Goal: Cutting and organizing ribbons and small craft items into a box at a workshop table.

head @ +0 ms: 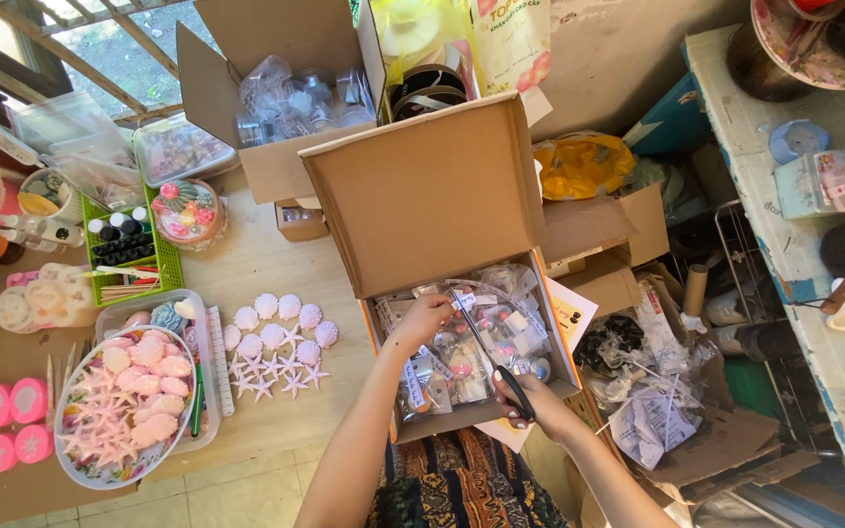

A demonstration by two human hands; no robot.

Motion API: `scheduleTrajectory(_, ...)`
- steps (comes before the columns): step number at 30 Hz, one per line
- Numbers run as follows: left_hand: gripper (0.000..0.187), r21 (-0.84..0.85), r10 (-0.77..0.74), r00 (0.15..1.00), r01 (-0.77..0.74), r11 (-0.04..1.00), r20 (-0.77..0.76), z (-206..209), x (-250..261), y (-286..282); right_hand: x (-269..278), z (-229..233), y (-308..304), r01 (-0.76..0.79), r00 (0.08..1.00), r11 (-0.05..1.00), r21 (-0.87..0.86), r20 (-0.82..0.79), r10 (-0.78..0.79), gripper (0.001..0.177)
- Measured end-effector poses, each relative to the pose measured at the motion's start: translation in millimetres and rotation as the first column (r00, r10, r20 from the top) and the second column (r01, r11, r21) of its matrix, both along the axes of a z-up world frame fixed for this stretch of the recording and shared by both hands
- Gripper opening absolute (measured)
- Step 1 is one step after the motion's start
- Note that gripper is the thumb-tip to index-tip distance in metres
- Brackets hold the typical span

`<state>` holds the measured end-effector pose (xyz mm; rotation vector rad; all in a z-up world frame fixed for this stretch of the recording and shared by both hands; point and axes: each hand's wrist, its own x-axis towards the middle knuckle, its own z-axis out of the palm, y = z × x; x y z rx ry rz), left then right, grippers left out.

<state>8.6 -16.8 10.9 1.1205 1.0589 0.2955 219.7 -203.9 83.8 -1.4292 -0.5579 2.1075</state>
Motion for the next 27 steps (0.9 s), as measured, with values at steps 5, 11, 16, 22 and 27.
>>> scheduleTrajectory(5,0.022,-0.042,0.016,0.998,-0.014,0.999,0.062,-9,0,-1,-2,-1,-1,0.032,0.999,0.999,-0.03,-0.036,-0.033,0.049)
scheduleTrajectory(11,0.02,-0.152,0.046,0.999,-0.044,0.987,0.008,4,1,-3,-2,0,2,0.036,0.999,0.997,-0.069,-0.003,-0.036,0.05)
scheduleTrajectory(16,0.019,-0.208,0.049,0.999,-0.047,0.977,0.004,-15,3,0,-1,-4,4,0.04,0.999,0.998,-0.052,0.021,-0.039,0.051)
scheduleTrajectory(22,0.016,-0.268,0.061,0.997,-0.046,0.962,0.049,-30,1,4,2,-5,11,0.01,0.998,0.999,-0.048,0.07,-0.006,0.052)
scheduleTrajectory(27,0.017,-0.296,0.072,0.996,-0.057,0.954,0.042,-54,1,7,2,-5,18,-0.017,0.996,0.997,-0.071,0.087,0.023,0.056)
